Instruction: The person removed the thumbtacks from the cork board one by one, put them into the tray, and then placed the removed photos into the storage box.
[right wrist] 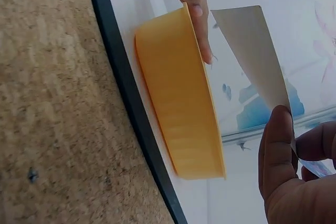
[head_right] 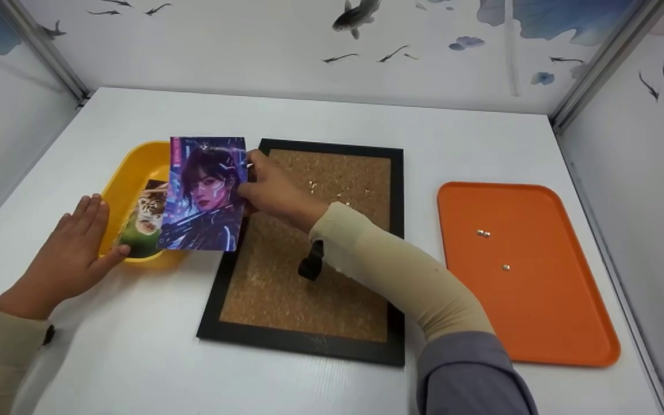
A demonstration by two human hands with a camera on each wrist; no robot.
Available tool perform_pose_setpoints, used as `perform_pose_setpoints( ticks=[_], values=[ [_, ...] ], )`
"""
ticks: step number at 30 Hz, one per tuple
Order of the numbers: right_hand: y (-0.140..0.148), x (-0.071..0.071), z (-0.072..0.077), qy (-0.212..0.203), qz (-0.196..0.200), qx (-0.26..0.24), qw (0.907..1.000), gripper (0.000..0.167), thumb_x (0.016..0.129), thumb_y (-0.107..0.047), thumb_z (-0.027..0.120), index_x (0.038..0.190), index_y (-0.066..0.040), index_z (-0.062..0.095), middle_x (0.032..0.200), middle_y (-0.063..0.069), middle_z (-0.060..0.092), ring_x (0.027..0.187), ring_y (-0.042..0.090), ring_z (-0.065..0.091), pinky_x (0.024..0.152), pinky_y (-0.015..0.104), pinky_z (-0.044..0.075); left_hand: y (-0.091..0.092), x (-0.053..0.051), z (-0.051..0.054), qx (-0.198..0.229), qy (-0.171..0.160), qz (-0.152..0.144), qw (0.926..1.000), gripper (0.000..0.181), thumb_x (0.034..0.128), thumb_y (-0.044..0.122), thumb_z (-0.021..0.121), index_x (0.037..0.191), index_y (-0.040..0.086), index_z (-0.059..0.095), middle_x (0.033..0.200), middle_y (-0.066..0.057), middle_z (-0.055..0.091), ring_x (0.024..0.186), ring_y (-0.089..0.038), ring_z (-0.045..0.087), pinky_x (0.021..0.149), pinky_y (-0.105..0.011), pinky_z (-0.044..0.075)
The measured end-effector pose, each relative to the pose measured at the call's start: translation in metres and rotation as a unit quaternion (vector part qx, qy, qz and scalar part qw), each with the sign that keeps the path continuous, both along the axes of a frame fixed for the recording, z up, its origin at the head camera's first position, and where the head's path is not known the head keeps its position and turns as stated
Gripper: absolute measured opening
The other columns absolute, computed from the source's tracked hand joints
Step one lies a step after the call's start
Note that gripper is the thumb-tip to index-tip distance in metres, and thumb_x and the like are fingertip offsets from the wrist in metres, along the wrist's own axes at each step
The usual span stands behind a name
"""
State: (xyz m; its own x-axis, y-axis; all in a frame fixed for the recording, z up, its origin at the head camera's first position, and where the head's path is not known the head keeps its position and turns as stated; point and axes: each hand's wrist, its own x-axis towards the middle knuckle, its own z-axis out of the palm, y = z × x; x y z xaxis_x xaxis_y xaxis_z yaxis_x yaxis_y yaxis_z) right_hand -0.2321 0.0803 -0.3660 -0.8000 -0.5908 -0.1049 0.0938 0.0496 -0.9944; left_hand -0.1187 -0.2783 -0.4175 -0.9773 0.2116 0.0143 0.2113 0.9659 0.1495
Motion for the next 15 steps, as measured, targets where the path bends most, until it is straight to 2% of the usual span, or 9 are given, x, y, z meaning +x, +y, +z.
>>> perform_pose_setpoints(
  ticks=[6,15],
  values=[
    [-0.014,-0.002,0.002,-0.007,0.0,0.002,1.0,0.04,0.098,0.001,0.054,0.133,-0.012,0.042,0.124,0.016,0.057,0.105,0.034,0.064,0.086,0.05,0.055,0.0,0.0,0.0,0.0,-0.003,0.0,1.0,0.1,0.0973,0.067,0.037,0.155,-0.008,0.004,0.162,-0.027,0.001,0.15,-0.04,-0.005,0.117,-0.059,0.002],
    [-0.032,-0.008,0.002,-0.014,-0.006,-0.011,0.9998,0.036,0.097,0.004,0.053,0.129,-0.01,0.045,0.119,0.02,0.057,0.102,0.034,0.065,0.085,0.05,0.056,0.001,0.0,0.001,-0.001,-0.01,0.006,0.9999,0.1,0.0974,0.066,0.039,0.156,-0.007,0.003,0.162,-0.027,0.0,0.15,-0.04,-0.006,0.116,-0.059,0.002]
  ],
)
